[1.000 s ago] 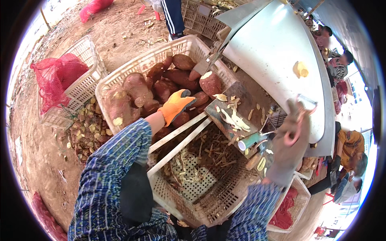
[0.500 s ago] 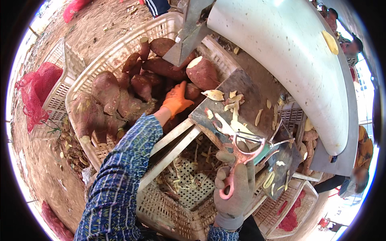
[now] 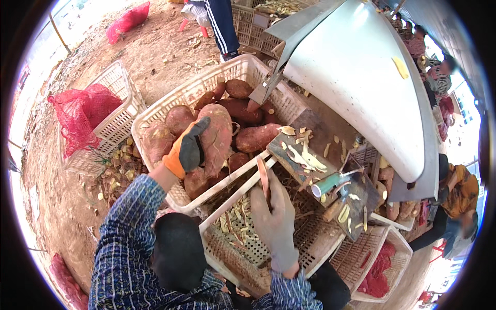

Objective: The person peels multiple sweet potatoes using a handheld peeler, holding each potato in one hand and removing the skin in long strips. The peeled potatoes are placed into a nearby basket, and the peels accumulate in a separate container.

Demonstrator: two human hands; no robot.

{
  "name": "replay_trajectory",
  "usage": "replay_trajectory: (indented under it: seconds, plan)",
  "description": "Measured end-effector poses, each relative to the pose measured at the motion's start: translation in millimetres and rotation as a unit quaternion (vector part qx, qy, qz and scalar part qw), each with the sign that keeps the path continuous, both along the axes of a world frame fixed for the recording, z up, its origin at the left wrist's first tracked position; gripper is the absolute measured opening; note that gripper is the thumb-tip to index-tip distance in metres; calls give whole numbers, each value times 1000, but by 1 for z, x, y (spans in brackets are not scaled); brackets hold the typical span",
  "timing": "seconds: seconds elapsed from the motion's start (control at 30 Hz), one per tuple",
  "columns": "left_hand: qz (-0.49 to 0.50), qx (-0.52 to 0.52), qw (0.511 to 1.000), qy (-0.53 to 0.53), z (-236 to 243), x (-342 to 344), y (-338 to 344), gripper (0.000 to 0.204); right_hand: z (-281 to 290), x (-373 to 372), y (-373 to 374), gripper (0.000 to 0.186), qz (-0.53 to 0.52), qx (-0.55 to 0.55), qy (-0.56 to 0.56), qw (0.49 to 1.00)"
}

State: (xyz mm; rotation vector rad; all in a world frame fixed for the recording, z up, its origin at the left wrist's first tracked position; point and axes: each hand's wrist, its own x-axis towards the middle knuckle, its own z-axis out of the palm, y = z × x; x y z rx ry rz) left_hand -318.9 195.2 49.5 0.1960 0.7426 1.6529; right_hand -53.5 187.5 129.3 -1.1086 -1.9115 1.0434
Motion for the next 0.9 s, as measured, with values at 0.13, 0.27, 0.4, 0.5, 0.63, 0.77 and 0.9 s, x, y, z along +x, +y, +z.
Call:
replay_trajectory:
  seconds: [0.13, 0.27, 0.4, 0.5, 0.63, 0.77, 0.9]
  plan:
    - [-32, 43, 998, -23, 69, 68, -23, 32, 27, -30, 18, 40, -38, 128, -10, 991]
    - [55, 60, 997, -4, 75, 96, -32, 36, 21, -9, -42, 45, -51, 141, -31, 988]
    - [50, 75, 995, -44, 71, 117, -39, 37, 13, 40, -98, 51, -2, 106, -38, 994]
    - [13, 56, 998, -25, 89, 137, -62, 37, 34, 47, -69, 45, -50, 123, -44, 990]
    - [16, 62, 998, 3, 63, 155, -71, 40, 25, 29, -59, 45, -96, 230, -11, 968]
    - [7, 135, 982, -133, 40, 147, -62, 49, 5, 62, -142, 46, 8, 144, -77, 986]
    - [-62, 165, 964, -197, 12, 136, -61, 41, 35, 57, -98, 40, -76, 206, -46, 974]
